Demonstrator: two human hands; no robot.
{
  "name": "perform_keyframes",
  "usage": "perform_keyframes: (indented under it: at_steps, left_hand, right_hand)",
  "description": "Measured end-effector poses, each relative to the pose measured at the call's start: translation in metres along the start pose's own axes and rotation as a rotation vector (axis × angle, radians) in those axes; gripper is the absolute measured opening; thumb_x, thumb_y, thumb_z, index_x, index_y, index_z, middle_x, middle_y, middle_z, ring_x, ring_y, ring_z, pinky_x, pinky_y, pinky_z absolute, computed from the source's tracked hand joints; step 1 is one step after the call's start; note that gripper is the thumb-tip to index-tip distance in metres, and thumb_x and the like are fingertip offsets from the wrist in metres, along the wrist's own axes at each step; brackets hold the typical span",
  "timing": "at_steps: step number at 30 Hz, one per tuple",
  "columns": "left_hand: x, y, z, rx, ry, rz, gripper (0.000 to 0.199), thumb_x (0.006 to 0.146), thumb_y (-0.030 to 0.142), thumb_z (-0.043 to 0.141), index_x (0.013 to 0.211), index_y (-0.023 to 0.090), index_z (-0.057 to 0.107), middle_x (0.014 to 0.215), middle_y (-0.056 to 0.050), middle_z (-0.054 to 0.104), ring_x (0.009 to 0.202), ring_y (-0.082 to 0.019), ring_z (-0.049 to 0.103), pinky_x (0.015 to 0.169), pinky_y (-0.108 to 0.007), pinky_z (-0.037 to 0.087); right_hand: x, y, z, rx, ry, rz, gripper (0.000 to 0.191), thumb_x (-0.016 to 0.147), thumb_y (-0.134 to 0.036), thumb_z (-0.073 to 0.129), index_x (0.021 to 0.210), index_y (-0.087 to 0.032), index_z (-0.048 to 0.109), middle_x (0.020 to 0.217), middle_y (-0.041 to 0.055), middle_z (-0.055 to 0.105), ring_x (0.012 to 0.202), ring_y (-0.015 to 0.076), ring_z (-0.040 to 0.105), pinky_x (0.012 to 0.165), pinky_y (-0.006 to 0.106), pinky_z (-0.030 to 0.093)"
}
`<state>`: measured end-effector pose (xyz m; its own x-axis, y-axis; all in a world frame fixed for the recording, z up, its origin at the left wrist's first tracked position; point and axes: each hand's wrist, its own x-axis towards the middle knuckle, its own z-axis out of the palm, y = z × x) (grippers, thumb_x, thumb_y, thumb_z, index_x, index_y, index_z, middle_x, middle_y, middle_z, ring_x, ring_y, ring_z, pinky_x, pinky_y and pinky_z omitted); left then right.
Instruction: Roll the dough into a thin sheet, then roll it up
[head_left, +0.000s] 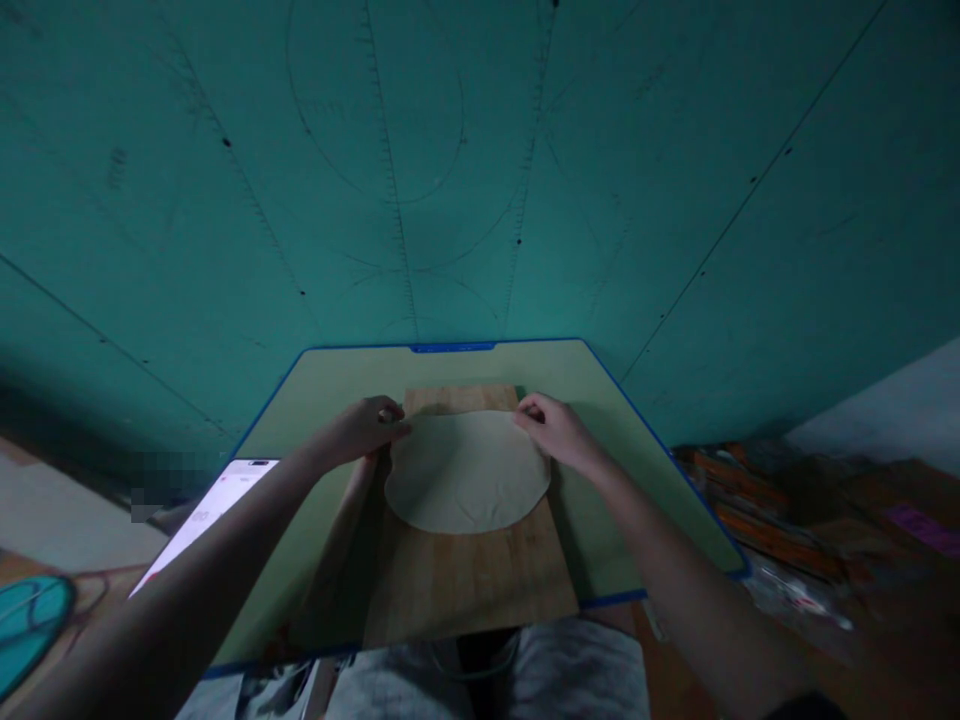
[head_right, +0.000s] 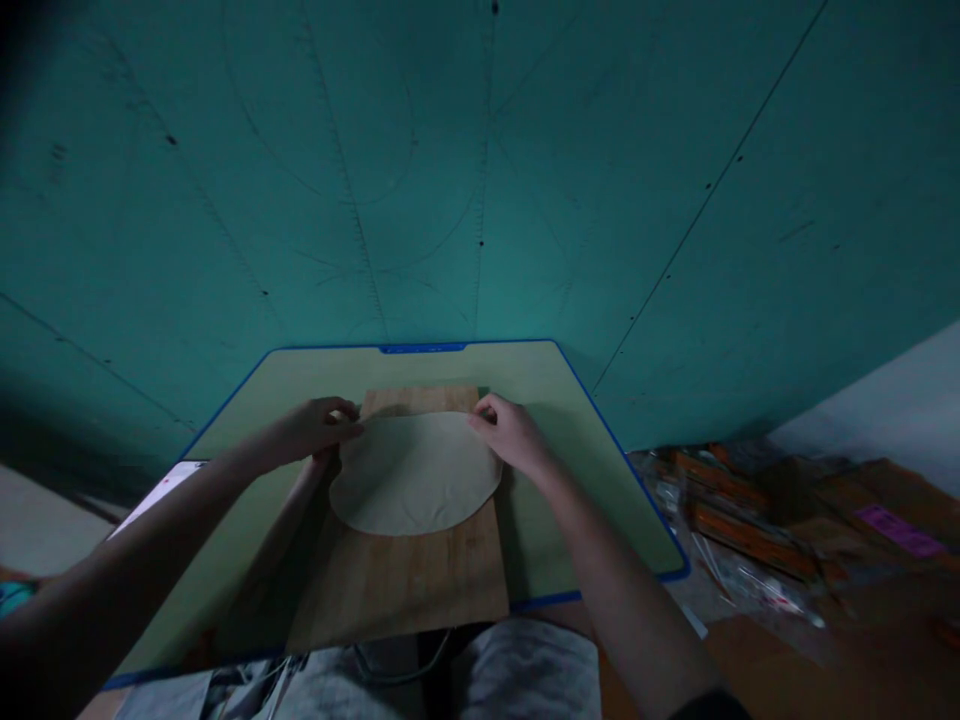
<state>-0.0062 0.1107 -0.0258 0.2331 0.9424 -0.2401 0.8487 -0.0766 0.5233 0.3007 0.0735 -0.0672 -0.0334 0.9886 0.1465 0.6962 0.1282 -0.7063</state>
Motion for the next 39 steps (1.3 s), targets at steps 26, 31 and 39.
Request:
perform_keyframes:
  at_steps: [26, 31, 39]
  left_hand:
    - [-0.045, 0.034, -0.015, -0.603, 0.521, 0.254, 0.037, 0.082, 0.057, 0.056, 0.091, 0.022, 0.050, 0.070, 0.001, 0.057, 0.065, -0.017, 0.059, 0.062, -0.030, 0.052]
    - [-0.074, 0.056, -0.029, -0.402, 0.766, 0.296, 0.027, 0.091, 0.048, 0.045, 0.096, 0.023, 0.053, 0.068, 0.002, 0.054, 0.062, -0.015, 0.051, 0.057, -0.027, 0.042]
    - [-0.011, 0.076, -0.006, 0.271, 0.360, 0.312, 0.039, 0.102, 0.037, 0.034, 0.129, 0.019, 0.056, 0.104, -0.009, 0.074, 0.093, -0.022, 0.069, 0.079, -0.029, 0.049]
  right_hand:
    - [-0.045, -0.062, -0.032, 0.052, 0.422, -0.029, 0.014, 0.093, -0.039, 0.038, 0.089, -0.026, 0.043, 0.075, 0.0023, 0.059, 0.071, 0.0205, 0.057, 0.064, 0.029, 0.040]
    - [-0.088, -0.069, -0.035, 0.165, 0.463, -0.021, 0.026, 0.092, -0.052, 0.042, 0.089, -0.026, 0.047, 0.065, -0.0008, 0.051, 0.060, 0.0185, 0.051, 0.054, 0.029, 0.039]
    - [-0.088, -0.026, -0.021, 0.305, 0.007, 0.196, 0.032, 0.087, -0.057, 0.048, 0.086, -0.025, 0.053, 0.062, -0.0040, 0.055, 0.051, 0.0167, 0.058, 0.049, 0.027, 0.046]
